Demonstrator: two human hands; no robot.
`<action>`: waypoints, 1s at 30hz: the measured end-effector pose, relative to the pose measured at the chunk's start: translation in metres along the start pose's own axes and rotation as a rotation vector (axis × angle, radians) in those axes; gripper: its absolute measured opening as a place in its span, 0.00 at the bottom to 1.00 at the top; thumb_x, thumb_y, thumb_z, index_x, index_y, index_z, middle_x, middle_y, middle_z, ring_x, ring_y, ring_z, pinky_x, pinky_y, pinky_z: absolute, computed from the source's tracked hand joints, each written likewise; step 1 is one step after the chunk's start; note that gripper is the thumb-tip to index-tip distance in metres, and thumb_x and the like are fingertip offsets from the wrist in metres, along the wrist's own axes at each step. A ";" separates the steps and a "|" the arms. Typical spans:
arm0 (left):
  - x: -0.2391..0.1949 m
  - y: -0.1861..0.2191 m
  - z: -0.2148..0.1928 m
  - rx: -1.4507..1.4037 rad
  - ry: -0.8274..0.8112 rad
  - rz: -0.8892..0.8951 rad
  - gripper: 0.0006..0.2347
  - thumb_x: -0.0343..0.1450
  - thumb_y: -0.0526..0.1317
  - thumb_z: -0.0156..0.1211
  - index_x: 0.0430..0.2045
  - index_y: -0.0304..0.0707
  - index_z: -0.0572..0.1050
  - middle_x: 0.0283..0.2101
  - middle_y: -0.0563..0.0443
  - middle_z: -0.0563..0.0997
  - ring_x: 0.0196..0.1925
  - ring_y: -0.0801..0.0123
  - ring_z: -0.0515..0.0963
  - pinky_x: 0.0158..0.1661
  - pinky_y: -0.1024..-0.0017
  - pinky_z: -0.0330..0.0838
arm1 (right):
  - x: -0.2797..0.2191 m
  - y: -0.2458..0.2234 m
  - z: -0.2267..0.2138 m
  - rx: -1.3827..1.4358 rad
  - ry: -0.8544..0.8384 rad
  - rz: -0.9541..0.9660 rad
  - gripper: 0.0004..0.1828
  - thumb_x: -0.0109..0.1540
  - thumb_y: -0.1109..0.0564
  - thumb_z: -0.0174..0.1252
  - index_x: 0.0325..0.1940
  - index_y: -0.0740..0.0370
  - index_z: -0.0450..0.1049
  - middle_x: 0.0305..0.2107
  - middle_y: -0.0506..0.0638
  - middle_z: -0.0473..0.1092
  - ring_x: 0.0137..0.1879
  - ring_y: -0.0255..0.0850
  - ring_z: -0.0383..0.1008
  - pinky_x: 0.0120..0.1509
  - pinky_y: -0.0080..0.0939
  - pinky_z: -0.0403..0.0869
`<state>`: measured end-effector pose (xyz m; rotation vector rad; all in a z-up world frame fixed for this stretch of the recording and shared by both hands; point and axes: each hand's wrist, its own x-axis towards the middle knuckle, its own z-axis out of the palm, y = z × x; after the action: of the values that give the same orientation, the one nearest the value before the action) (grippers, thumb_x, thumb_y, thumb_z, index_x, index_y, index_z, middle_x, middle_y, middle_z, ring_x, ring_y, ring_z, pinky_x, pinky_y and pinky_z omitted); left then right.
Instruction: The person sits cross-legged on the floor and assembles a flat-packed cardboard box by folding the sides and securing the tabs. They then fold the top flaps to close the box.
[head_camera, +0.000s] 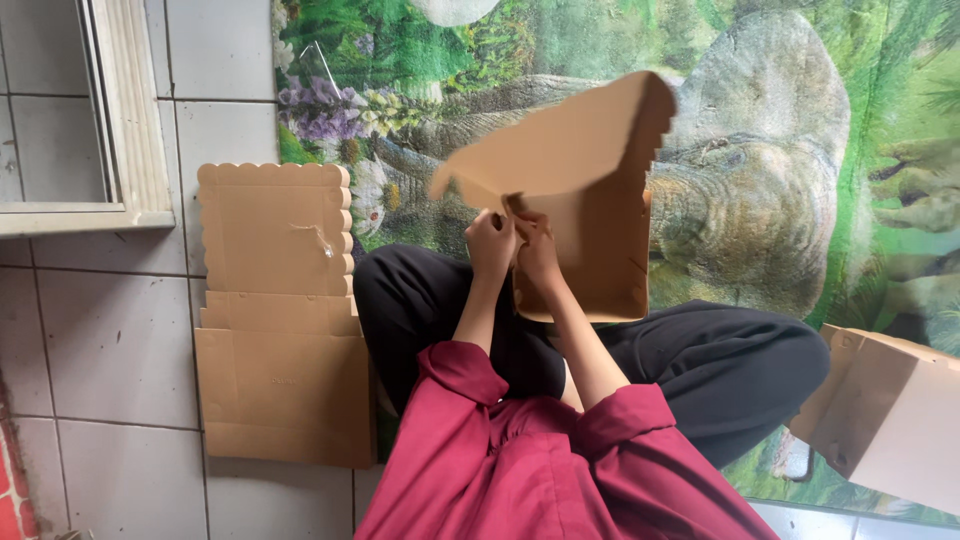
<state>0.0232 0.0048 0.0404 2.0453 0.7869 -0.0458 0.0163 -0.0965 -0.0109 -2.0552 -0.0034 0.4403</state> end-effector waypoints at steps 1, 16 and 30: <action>0.003 -0.008 0.005 -0.002 0.000 0.003 0.07 0.64 0.38 0.52 0.15 0.38 0.71 0.15 0.51 0.74 0.20 0.62 0.77 0.26 0.65 0.74 | 0.002 0.006 -0.001 -0.001 0.003 -0.002 0.37 0.49 0.77 0.34 0.57 0.60 0.72 0.53 0.60 0.58 0.57 0.62 0.65 0.60 0.58 0.70; 0.023 -0.051 0.047 0.201 0.132 0.156 0.09 0.62 0.31 0.53 0.09 0.32 0.64 0.10 0.46 0.67 0.16 0.56 0.75 0.16 0.68 0.68 | -0.057 -0.059 -0.117 0.241 0.238 -0.171 0.24 0.58 0.74 0.43 0.55 0.61 0.72 0.35 0.58 0.73 0.36 0.49 0.77 0.40 0.45 0.76; -0.013 0.052 -0.009 0.068 -0.171 0.095 0.06 0.71 0.33 0.45 0.31 0.26 0.69 0.26 0.32 0.77 0.32 0.46 0.80 0.29 0.58 0.76 | -0.038 0.054 -0.169 -0.141 0.553 -0.062 0.08 0.57 0.61 0.62 0.40 0.60 0.74 0.29 0.51 0.67 0.37 0.47 0.73 0.39 0.40 0.75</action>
<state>0.0387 -0.0144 0.0885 2.1083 0.5887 -0.1934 0.0231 -0.2733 0.0296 -2.2472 0.2392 -0.1808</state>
